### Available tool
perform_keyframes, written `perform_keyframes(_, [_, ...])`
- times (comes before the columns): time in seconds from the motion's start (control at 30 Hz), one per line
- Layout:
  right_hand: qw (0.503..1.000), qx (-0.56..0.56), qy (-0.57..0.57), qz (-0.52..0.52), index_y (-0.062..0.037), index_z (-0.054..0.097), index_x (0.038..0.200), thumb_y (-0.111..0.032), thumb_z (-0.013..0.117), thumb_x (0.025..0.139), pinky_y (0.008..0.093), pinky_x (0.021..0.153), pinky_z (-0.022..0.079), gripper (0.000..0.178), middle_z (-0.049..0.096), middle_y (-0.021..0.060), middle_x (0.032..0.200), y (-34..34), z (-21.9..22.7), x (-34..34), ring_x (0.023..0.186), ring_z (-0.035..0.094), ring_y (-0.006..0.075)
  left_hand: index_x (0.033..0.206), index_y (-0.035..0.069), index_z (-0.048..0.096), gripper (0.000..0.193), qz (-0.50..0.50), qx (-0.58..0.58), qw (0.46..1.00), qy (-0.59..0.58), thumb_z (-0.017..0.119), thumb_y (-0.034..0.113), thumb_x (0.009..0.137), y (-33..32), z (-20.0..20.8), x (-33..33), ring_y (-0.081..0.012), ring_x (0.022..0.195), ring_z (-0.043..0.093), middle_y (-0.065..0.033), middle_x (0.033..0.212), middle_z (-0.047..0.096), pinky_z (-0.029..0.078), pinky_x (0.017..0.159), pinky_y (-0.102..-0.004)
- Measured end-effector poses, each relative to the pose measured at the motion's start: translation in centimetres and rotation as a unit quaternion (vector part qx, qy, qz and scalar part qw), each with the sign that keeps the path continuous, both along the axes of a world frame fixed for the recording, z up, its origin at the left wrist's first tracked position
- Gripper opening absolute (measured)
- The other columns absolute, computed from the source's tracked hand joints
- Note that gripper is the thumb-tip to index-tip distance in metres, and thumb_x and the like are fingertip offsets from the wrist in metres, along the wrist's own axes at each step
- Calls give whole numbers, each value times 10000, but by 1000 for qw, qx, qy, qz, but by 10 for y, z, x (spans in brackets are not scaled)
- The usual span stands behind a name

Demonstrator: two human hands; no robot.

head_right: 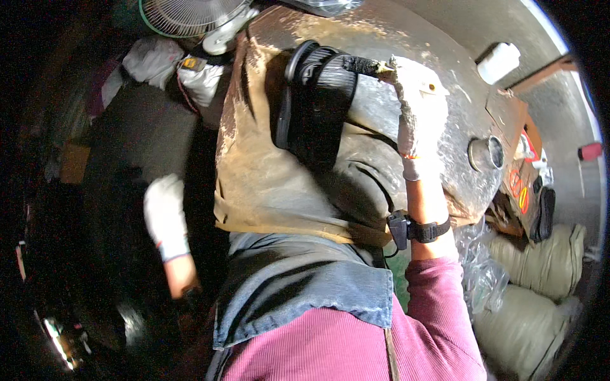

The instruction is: The person applies liquid to shoe soles with a brush, handling them one at a time. After coating several soles, the person removes a plastic bag from the stack, tosses it aside, and continues applying liquid to more soles.

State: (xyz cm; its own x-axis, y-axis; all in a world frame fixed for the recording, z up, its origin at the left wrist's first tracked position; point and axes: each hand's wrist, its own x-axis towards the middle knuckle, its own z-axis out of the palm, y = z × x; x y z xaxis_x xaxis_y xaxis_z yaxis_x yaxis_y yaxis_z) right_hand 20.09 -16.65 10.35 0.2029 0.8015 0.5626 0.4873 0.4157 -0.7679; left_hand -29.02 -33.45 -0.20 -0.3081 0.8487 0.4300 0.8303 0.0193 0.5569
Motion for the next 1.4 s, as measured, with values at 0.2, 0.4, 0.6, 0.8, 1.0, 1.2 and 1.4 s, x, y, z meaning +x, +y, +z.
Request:
perform_keyframes(0.2, [992,7,-87,-93,6,745,1198,-77,566,1027,356,1002,530,262,746,157,1198,-31,-6,61,1101,705,248,996,44,743,370,-232,-13,973,-10,841,365,839,127,10,217,-416,1419,445,-256,1470,527,314,1225,-516])
perform_keyframes(0.4, [966,-15,-125,-226,22,753,1202,-83,628,1001,364,988,549,258,760,139,1173,-84,7,123,1121,700,211,1047,80,753,516,-147,-56,963,217,856,492,755,148,-20,242,-406,1499,337,-189,1535,491,204,1254,-600])
perform_keyframes(0.6, [950,49,-160,-263,-12,757,1211,-82,591,1026,368,1015,544,258,755,129,1210,-115,4,189,1129,701,233,875,66,748,392,-166,42,973,156,877,399,713,155,-18,258,-449,1343,463,-215,1301,644,348,1149,-601])
perform_keyframes(0.8, [858,115,-401,-299,-101,763,1096,-169,641,987,390,871,562,177,757,117,1093,-77,-4,263,992,714,291,858,-5,673,232,-233,5,964,-125,824,91,711,159,-9,220,-413,1123,607,-233,1071,682,473,1054,-511])
perform_keyframes(1.0, [818,-139,-414,-375,-170,791,911,-337,690,902,424,807,495,196,767,86,856,-60,-14,279,835,718,274,1361,-53,596,562,-314,-230,725,-567,725,13,818,155,67,262,-239,1089,677,-118,1222,693,560,979,-353])
perform_keyframes(1.2, [775,-123,-542,-302,-201,738,1029,-198,603,928,406,808,537,169,758,27,1106,-43,-67,301,1009,715,244,1493,-64,476,667,-326,-446,311,-773,670,158,894,171,57,264,-433,1167,701,-271,1380,644,564,1052,-613])
perform_keyframes(1.4, [951,-25,-27,-307,40,773,1115,-182,588,1007,362,970,543,309,786,138,1079,-58,-81,332,991,726,230,1665,66,266,1012,-458,-358,142,-801,662,636,928,163,81,327,-543,1506,345,-288,1691,275,332,1078,-855])
